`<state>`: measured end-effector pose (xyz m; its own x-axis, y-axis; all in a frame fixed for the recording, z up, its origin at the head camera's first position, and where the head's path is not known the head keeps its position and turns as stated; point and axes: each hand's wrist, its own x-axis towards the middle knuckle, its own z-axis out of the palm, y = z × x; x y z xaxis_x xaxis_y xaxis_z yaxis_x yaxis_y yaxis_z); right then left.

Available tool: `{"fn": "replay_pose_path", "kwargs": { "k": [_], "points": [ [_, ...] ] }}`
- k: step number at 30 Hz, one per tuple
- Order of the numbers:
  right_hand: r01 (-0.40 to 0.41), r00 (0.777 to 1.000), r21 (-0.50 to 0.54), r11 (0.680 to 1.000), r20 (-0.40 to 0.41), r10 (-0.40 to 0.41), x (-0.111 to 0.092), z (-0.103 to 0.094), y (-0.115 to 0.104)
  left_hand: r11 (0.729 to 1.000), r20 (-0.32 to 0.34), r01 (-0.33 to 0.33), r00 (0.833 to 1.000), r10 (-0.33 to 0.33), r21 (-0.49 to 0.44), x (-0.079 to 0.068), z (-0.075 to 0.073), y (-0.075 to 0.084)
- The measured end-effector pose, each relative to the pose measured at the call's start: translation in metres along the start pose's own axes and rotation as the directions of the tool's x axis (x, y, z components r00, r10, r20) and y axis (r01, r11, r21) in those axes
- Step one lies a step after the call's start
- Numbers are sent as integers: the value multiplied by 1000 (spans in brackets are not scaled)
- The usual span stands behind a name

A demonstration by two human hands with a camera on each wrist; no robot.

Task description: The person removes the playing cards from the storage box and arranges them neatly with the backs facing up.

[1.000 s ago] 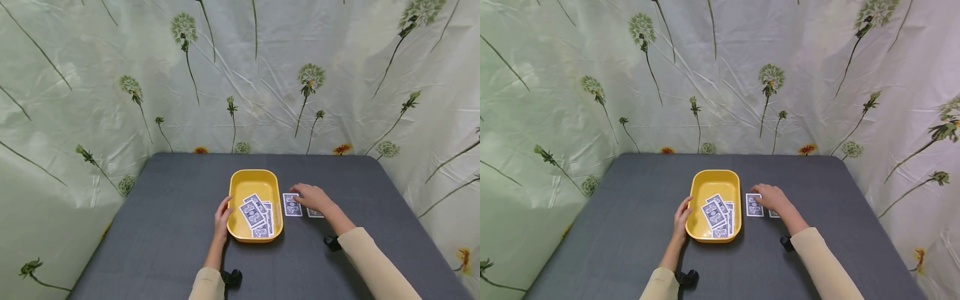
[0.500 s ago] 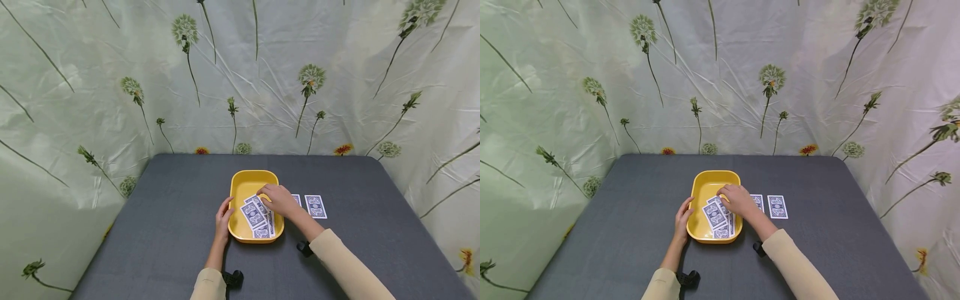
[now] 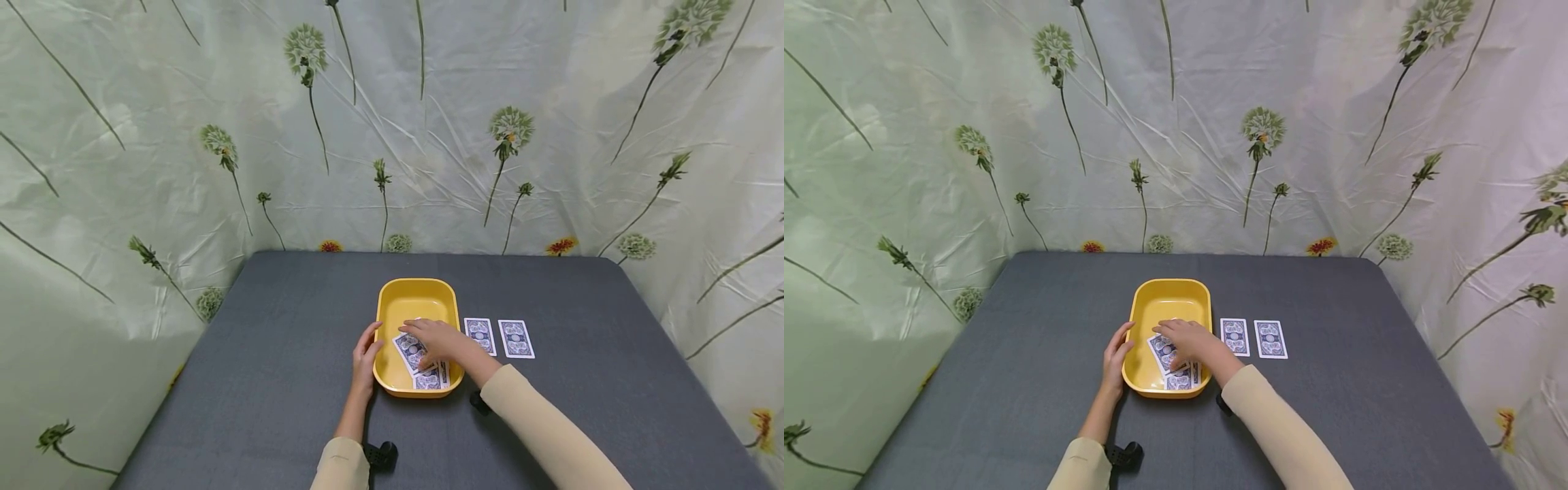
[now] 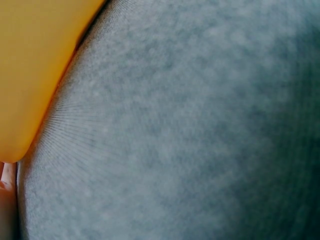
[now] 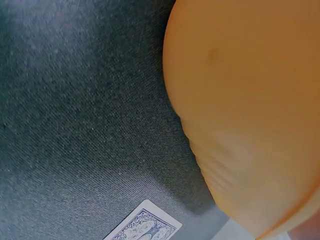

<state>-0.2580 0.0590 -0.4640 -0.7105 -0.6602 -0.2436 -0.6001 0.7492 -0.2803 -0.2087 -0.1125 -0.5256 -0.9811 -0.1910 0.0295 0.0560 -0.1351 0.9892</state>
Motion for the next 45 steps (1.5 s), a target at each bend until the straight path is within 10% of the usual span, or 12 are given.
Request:
{"fn": "replay_pose_path", "kwargs": {
  "k": [36, 45],
  "points": [
    [-73, 987, -201, 977, 127, 99, 22, 6, -13, 1000, -5, -29, 1000, 29, 0, -4, 4, 10],
    [-94, 984, -233, 968, 126, 126, 24, 10, -15, 999, -7, -28, 1000, 28, -33, 5, 1, -13]
  ]
}}
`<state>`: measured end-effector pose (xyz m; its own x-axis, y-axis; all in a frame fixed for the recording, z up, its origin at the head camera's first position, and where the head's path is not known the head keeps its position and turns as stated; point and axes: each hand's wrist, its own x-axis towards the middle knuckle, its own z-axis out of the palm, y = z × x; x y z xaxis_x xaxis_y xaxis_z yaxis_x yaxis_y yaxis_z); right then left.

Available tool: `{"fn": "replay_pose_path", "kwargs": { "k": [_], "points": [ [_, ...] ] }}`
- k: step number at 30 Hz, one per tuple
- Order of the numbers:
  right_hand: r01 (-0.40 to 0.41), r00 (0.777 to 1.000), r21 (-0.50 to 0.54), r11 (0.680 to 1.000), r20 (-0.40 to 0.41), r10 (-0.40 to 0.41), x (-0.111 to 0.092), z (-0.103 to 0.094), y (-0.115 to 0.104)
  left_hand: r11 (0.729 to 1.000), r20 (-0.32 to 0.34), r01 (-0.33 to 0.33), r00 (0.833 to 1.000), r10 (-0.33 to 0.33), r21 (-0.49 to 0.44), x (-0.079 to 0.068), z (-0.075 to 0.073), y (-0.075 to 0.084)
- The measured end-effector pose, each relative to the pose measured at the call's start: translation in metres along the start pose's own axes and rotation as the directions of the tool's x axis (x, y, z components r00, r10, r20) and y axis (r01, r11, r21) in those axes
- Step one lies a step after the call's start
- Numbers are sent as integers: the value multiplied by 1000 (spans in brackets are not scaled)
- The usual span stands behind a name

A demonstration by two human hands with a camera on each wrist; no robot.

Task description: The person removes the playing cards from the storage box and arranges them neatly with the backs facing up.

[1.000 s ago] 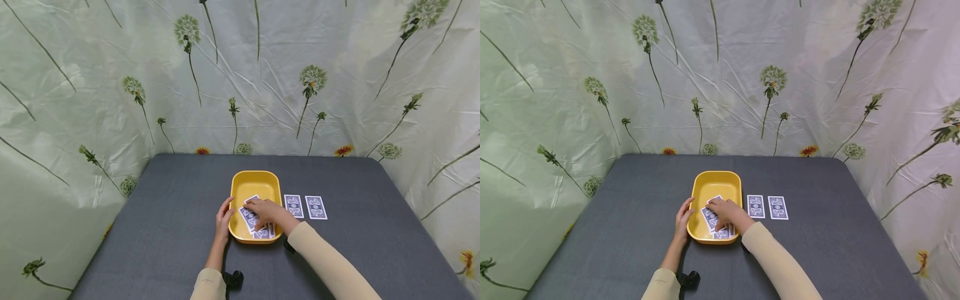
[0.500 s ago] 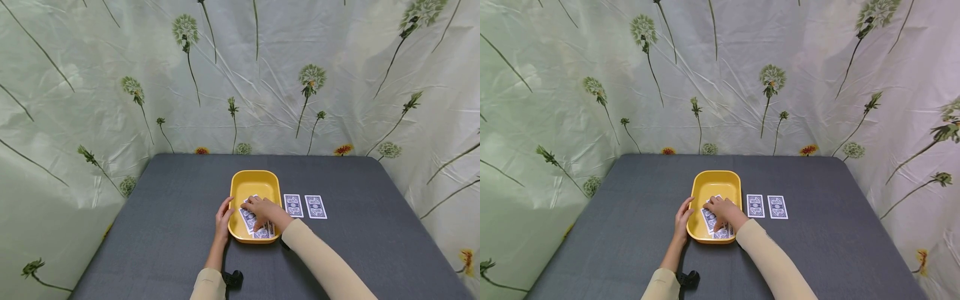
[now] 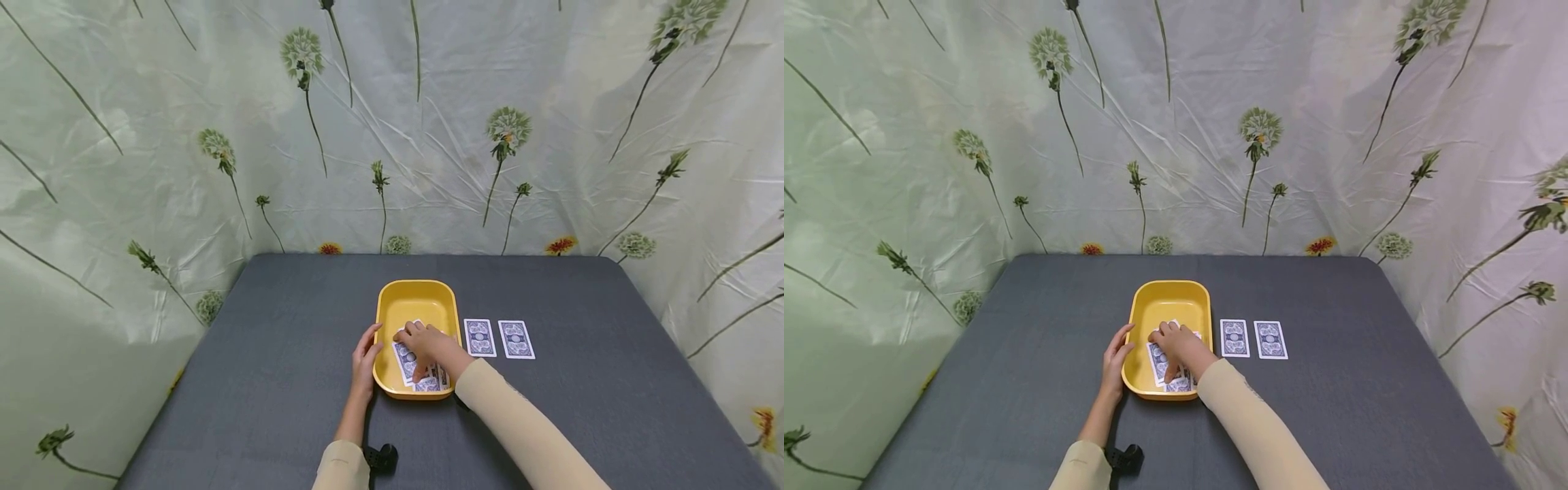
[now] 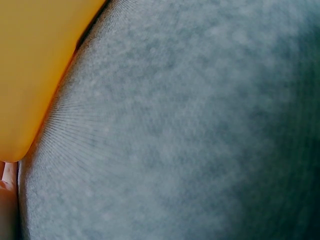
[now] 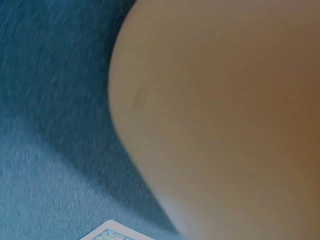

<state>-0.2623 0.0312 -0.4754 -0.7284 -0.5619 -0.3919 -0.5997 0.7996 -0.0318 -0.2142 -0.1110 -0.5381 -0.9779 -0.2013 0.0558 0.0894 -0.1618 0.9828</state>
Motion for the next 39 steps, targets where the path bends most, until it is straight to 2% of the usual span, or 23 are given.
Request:
{"fn": "replay_pose_path", "kwargs": {
  "k": [7, 14, 18, 24, 28, 31, 35, 38, 39],
  "points": [
    [-5, 999, -48, 999, -46, 2, -1, 8, -3, 1000, -5, 3, 1000, -3, -2, -3, 1, -2],
    [20, 991, 8, 1000, -132, -19, -12, 7, -4, 1000, 10, 8, 1000, -8, -13, 0, 0, -2],
    [82, 977, 32, 996, -199, -74, -20, 8, -5, 1000, 10, 25, 1000, -24, -16, -2, 0, 3],
    [129, 949, -11, 992, -289, -127, -25, 12, -7, 1000, 27, -15, 1000, 15, 5, -9, 3, 20],
    [163, 934, -3, 987, -323, -155, -29, 17, -8, 1000, 22, -22, 1000, 21, 9, -10, 4, 22],
    [183, 920, -6, 983, -353, -173, -33, 20, -9, 1000, 23, -18, 1000, 18, 1, -11, 4, 21],
    [209, 901, 6, 978, -389, -190, -41, 17, -7, 1000, 18, -19, 1000, 19, -15, -5, 1, 6],
    [215, 901, 57, 975, -396, -175, -49, 10, -2, 1000, 10, -17, 1000, 18, -21, 0, -1, -2],
    [213, 903, 78, 974, -398, -165, -53, 6, 1, 1000, 9, -8, 1000, 8, -23, 0, -1, -1]
  ]
}}
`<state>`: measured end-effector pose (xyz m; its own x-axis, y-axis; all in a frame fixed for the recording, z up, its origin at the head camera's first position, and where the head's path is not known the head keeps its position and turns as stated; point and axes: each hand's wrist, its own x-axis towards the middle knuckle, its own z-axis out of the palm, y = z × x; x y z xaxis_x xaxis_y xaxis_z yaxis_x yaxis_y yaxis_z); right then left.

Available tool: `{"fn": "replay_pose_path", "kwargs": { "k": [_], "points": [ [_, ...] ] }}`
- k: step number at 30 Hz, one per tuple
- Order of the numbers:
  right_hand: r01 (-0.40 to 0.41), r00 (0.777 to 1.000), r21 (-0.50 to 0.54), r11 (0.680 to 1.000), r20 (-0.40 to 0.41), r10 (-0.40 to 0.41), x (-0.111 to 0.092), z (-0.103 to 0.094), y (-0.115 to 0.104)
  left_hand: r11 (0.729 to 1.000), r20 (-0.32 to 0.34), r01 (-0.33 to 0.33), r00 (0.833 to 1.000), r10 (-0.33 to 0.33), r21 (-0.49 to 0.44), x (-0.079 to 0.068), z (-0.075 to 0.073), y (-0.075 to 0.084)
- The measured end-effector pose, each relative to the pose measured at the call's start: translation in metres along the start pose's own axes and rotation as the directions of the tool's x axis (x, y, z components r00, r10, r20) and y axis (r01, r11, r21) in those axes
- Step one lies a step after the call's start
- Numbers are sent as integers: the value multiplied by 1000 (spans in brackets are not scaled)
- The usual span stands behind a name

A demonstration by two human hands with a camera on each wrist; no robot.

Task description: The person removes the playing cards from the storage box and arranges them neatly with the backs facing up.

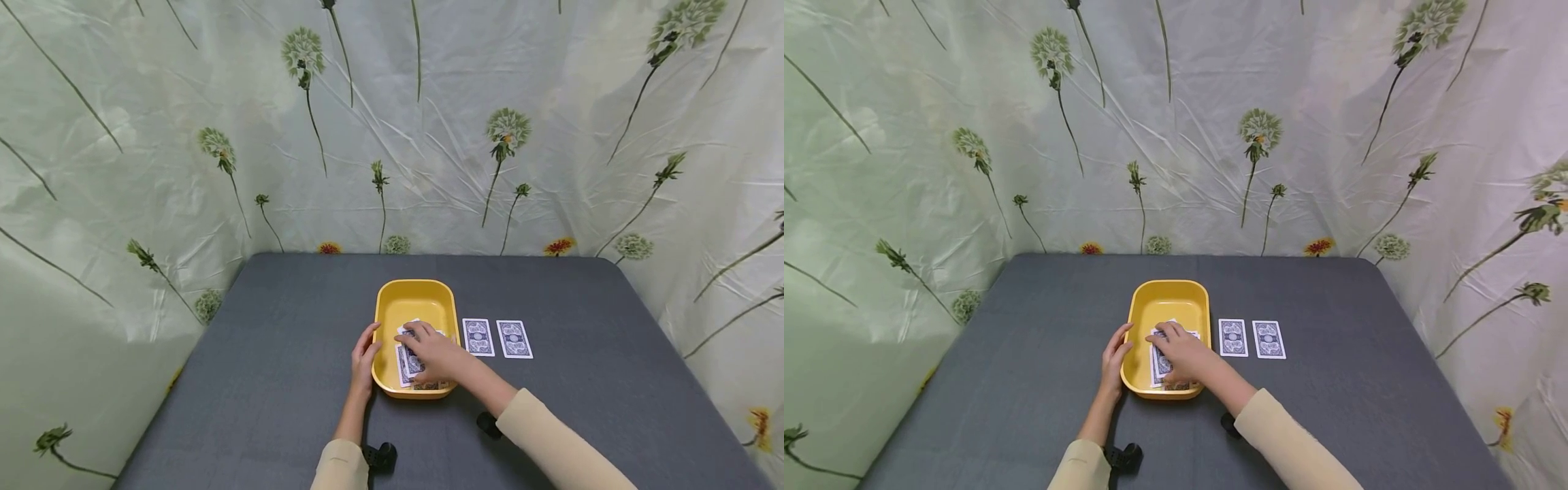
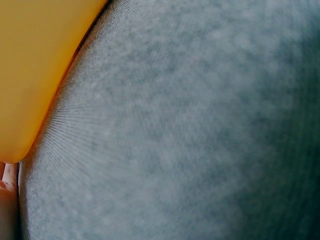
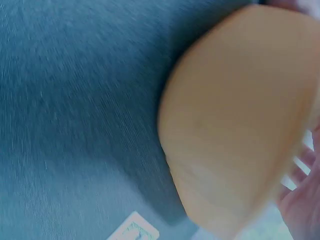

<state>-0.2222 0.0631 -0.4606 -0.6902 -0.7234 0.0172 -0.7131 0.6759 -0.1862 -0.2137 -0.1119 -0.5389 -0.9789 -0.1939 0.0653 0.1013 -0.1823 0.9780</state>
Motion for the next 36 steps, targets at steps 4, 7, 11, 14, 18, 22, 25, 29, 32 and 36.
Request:
{"fn": "replay_pose_path", "kwargs": {
  "k": [4, 7, 11, 14, 18, 22, 25, 29, 32, 36],
  "points": [
    [-52, 999, 54, 997, -12, 53, -14, -15, 9, 1000, -3, 18, 1000, -18, 14, -6, 3, 12],
    [-93, 995, 98, 991, -21, 95, -27, -23, 19, 999, -15, 22, 1000, -21, 32, -10, 5, 21],
    [-161, 985, 131, 978, -35, 167, -45, -31, 36, 999, -21, 28, 999, -28, 32, -10, 6, 24],
    [-205, 975, 119, 971, -56, 213, -61, -36, 49, 999, -17, 36, 999, -36, 19, -6, 5, 17],
    [-249, 963, 104, 963, -83, 258, -81, -41, 68, 999, -30, 42, 999, -41, 13, 1, 3, 5],
    [-276, 952, 96, 956, -108, 285, -102, -42, 94, 1000, -32, 21, 999, -20, 21, 3, 3, 1],
    [-302, 946, 89, 949, -97, 310, -117, -39, 115, 1000, -26, 13, 1000, -13, 27, 3, 3, 1],
    [-349, 935, 88, 933, -32, 353, -133, -30, 141, 1000, -20, 21, 1000, -21, 5, 1, 3, 4],
    [-379, 925, 103, 920, 29, 378, -140, -23, 157, 1000, -15, 14, 1000, -14, -4, -2, 4, 12],
    [-417, 907, 132, 899, 118, 403, -141, -18, 171, 1000, -18, 19, 1000, -19, 9, -7, 7, 23]
  ]
}}
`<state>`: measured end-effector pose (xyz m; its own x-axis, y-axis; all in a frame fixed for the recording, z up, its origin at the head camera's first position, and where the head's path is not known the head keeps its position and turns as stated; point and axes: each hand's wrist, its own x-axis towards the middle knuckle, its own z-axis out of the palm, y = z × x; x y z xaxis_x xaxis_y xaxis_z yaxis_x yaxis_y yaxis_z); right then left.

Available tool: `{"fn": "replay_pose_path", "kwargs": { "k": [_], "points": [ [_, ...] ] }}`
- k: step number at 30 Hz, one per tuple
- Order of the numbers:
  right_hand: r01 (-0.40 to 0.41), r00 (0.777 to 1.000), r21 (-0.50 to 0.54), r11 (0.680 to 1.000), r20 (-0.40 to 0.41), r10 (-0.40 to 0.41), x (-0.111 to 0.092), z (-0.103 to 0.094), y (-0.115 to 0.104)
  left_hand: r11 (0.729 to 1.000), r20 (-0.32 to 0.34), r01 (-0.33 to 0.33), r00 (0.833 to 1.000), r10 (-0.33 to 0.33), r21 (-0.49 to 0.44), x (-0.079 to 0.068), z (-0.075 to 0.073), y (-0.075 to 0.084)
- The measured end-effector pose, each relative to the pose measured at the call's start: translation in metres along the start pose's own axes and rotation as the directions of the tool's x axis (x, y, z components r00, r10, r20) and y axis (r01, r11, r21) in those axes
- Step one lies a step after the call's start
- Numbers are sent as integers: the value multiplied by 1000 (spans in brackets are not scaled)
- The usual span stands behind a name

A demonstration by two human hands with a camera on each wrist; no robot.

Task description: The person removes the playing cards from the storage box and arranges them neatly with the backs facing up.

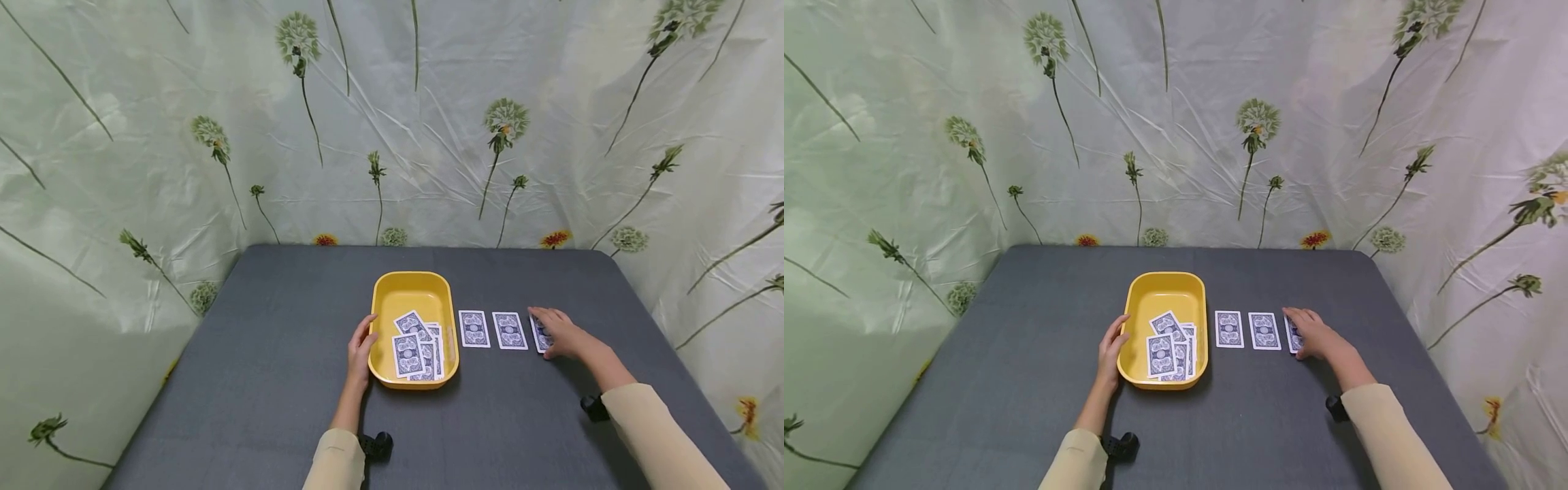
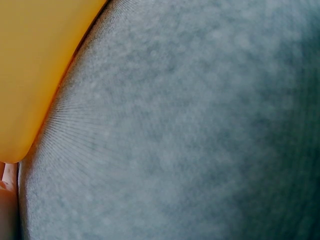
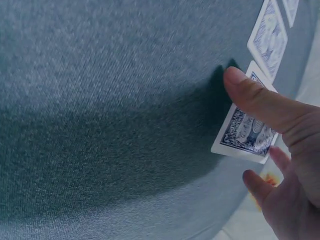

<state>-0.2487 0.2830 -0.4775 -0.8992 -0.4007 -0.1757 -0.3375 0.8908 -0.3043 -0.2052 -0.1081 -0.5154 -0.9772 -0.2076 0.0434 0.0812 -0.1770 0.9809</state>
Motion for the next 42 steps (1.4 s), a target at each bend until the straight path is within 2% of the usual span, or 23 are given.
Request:
{"fn": "replay_pose_path", "kwargs": {
  "k": [6, 10, 13, 21, 24, 28, 31, 33, 38, 42],
  "points": [
    [-59, 993, 50, 997, 109, 53, 8, -2, 9, 1000, 3, 19, 1000, -19, 21, -3, 2, 6],
    [-118, 979, 72, 990, 175, 104, 13, -5, 10, 1000, 3, 9, 1000, -9, 7, -2, 1, 5],
    [-155, 967, 48, 987, 211, 142, 17, -6, 9, 1000, 1, 5, 1000, -5, 10, 0, 0, 4],
    [-187, 944, -29, 982, 271, 188, 22, -2, 8, 1000, 8, 8, 1000, -8, 19, -1, 1, 5],
    [-187, 943, -58, 981, 270, 195, 21, -1, 8, 1000, 5, 15, 1000, -16, 20, -2, 1, 5],
    [-135, 964, -118, 984, 214, 158, 14, 0, 2, 999, 6, 26, 1000, -27, 30, -3, 1, 2],
    [-99, 987, -164, 981, 106, 118, 10, -2, -8, 1000, 10, 18, 1000, -18, 17, -3, 1, 1],
    [-95, 995, -175, 980, 19, 100, 11, -6, -19, 1000, 13, 5, 1000, -5, 8, -2, 0, 1],
    [-63, 988, -143, 988, -149, 41, 21, -8, -53, 1000, 15, 2, 1000, -2, 14, -1, 0, 4],
    [19, 960, -135, 991, -276, -56, 27, 4, -84, 999, 10, 22, 1000, -22, 26, -1, -1, 4]
  ]
}}
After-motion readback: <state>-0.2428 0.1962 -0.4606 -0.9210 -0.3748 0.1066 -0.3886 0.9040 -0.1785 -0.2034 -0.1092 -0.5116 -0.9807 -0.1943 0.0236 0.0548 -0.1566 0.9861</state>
